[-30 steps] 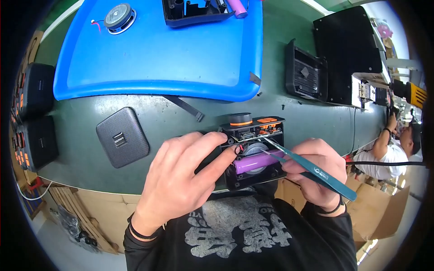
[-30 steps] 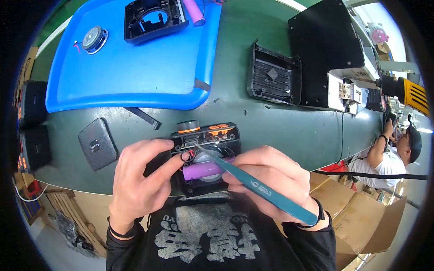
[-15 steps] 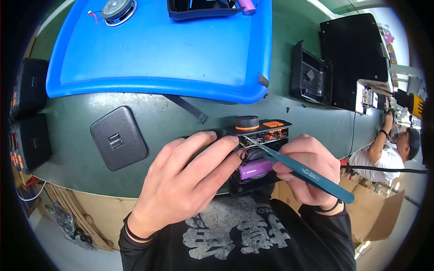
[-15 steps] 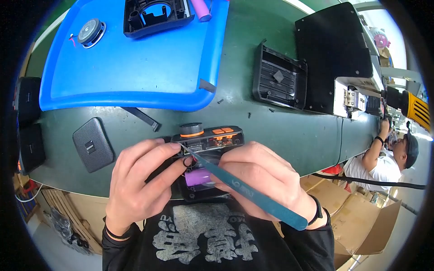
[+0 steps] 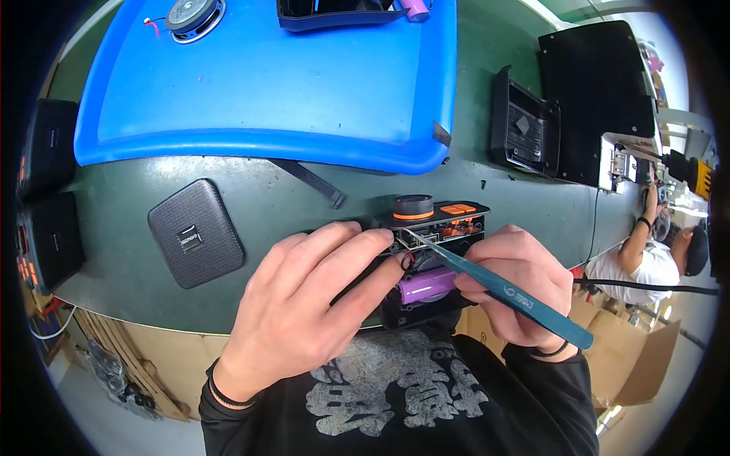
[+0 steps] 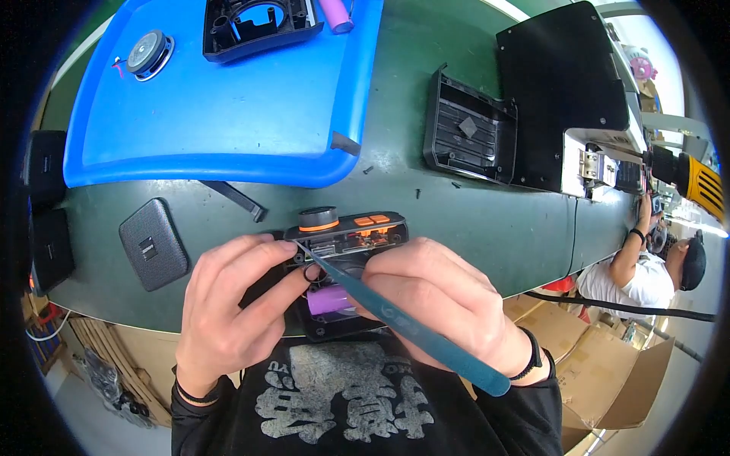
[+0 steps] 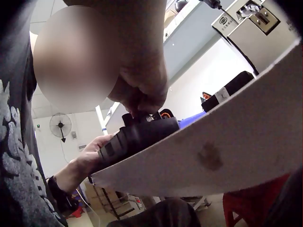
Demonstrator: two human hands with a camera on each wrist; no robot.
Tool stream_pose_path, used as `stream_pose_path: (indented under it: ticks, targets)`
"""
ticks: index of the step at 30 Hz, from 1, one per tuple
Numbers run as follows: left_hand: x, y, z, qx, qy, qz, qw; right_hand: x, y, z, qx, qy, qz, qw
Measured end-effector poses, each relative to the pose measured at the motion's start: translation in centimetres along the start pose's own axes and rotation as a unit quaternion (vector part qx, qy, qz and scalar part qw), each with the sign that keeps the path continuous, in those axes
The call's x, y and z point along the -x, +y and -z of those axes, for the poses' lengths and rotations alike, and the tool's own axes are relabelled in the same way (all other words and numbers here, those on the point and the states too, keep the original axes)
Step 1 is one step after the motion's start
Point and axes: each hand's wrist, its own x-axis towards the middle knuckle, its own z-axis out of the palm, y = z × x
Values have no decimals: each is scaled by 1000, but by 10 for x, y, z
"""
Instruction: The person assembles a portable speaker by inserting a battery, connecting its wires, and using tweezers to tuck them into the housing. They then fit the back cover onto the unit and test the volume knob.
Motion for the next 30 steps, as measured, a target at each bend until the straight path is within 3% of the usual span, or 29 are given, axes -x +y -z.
stream_pose_path:
  ticks: [30]
  targets:
    - [-2, -1, 1, 50, -32, 9, 998, -1, 3, -1, 6, 7, -14, 1000]
